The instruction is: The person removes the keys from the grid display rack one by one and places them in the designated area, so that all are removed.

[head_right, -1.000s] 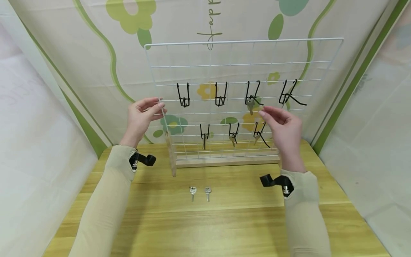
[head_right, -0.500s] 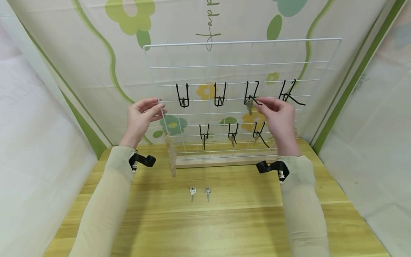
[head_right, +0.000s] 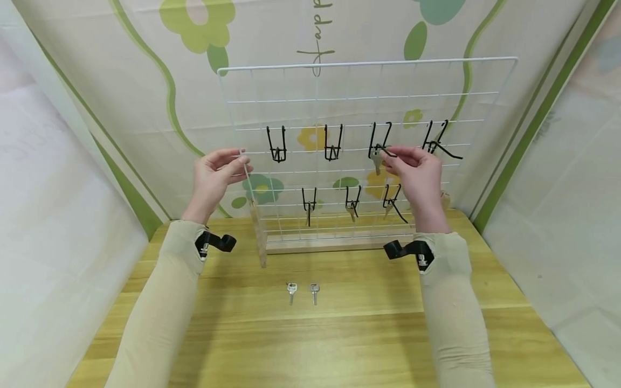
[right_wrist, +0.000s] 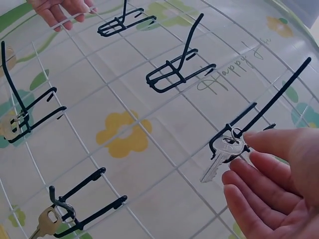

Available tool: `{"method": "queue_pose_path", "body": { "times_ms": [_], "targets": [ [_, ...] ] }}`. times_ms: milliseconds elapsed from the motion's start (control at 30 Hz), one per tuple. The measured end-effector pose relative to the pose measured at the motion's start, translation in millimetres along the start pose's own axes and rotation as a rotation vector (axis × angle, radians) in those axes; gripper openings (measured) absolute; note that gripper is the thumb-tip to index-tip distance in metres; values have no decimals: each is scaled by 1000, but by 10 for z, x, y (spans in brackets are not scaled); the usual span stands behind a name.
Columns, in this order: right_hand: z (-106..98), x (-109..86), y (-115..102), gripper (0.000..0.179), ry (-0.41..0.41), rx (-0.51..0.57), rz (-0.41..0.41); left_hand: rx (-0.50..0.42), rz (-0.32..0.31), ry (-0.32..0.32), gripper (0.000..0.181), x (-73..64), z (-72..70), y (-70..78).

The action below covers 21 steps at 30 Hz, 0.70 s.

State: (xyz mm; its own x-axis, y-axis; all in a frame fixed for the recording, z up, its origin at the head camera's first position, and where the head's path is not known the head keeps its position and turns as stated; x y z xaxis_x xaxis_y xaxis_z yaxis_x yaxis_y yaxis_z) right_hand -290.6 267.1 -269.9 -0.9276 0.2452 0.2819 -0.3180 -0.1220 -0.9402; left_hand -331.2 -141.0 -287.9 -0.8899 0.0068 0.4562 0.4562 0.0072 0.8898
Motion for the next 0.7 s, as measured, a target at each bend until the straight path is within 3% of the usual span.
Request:
{"method": "queue_pose_path", "body": {
  "times_ms": [333, 700],
  "targets": [
    [70, 8, 8, 29, 4, -8, 16, -3, 3, -1, 22, -1, -3, 7],
    [123, 6, -14, 26, 22, -16, 2, -4, 8, -9, 34, 6, -4, -12]
  ]
}}
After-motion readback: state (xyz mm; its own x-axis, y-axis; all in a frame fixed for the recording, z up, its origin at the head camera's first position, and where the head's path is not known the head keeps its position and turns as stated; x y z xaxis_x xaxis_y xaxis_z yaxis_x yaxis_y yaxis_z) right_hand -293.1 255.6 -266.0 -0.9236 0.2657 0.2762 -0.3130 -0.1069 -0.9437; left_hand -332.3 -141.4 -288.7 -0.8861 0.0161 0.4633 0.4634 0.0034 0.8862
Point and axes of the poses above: each hand's wrist, its own x-axis towards the middle knuckle, its own z-axis out of the palm, y = z × x, the point moved 4 cm from there along x, towards the middle knuckle, and after that the axes turned 4 degrees about x, right-handed, at the moved point
